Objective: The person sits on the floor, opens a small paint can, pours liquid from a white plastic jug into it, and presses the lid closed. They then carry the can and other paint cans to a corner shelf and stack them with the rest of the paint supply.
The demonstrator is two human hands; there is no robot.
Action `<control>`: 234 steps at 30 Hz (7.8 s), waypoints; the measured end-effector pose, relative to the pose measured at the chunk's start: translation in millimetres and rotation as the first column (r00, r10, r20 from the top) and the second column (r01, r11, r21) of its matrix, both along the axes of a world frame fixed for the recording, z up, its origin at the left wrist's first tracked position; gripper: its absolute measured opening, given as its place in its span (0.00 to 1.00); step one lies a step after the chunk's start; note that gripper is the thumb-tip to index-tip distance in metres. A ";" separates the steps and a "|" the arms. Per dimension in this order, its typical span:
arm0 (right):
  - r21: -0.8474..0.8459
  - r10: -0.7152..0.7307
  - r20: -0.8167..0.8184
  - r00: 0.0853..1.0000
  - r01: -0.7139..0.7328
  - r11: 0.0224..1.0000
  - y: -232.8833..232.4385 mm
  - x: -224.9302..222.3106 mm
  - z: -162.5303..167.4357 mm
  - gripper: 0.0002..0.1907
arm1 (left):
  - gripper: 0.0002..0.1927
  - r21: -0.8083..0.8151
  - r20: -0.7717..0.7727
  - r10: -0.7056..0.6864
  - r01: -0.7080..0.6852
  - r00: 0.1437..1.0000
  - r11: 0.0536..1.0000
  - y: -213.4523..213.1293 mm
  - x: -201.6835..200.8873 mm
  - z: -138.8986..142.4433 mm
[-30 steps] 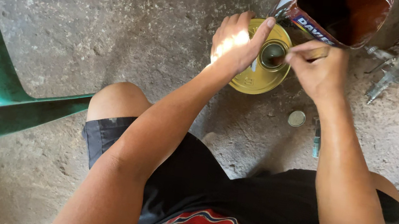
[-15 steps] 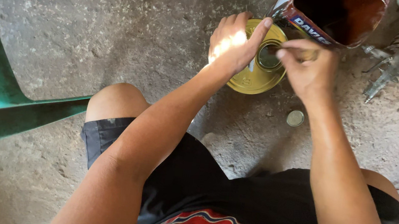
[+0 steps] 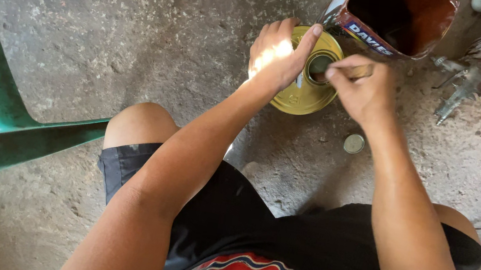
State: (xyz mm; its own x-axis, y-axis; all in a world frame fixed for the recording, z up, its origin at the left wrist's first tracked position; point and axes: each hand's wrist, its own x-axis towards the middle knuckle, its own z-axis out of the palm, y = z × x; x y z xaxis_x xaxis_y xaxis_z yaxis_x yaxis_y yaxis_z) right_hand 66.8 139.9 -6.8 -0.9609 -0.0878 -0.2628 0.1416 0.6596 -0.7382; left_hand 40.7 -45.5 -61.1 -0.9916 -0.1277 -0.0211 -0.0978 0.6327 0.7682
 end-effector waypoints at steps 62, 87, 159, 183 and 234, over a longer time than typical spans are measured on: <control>-0.050 0.011 -0.117 0.993 -0.017 0.999 13.1 -8.6 -12.4 0.05 | 0.36 0.017 0.025 0.006 -0.006 1.000 1.000 -1.7 -1.6 2.4; -0.183 -0.061 -0.039 0.997 0.053 0.982 2.3 -6.2 -3.2 0.09 | 0.37 0.021 -0.006 0.004 -0.004 1.000 1.000 -2.0 -1.5 0.5; -0.148 -0.041 -0.061 0.997 0.032 0.988 4.7 -0.8 -3.1 0.08 | 0.37 0.005 0.032 -0.005 0.005 0.999 1.000 -1.6 -1.8 0.8; 0.073 -0.013 -0.063 0.998 0.018 0.997 6.4 -2.7 4.5 0.05 | 0.36 0.029 -0.023 -0.005 0.005 1.000 1.000 -2.2 -1.9 2.8; -0.369 -0.272 -0.200 0.941 0.185 0.911 88.0 63.2 114.9 0.05 | 0.17 -0.614 0.071 -0.794 0.654 0.603 0.442 -22.3 20.2 64.1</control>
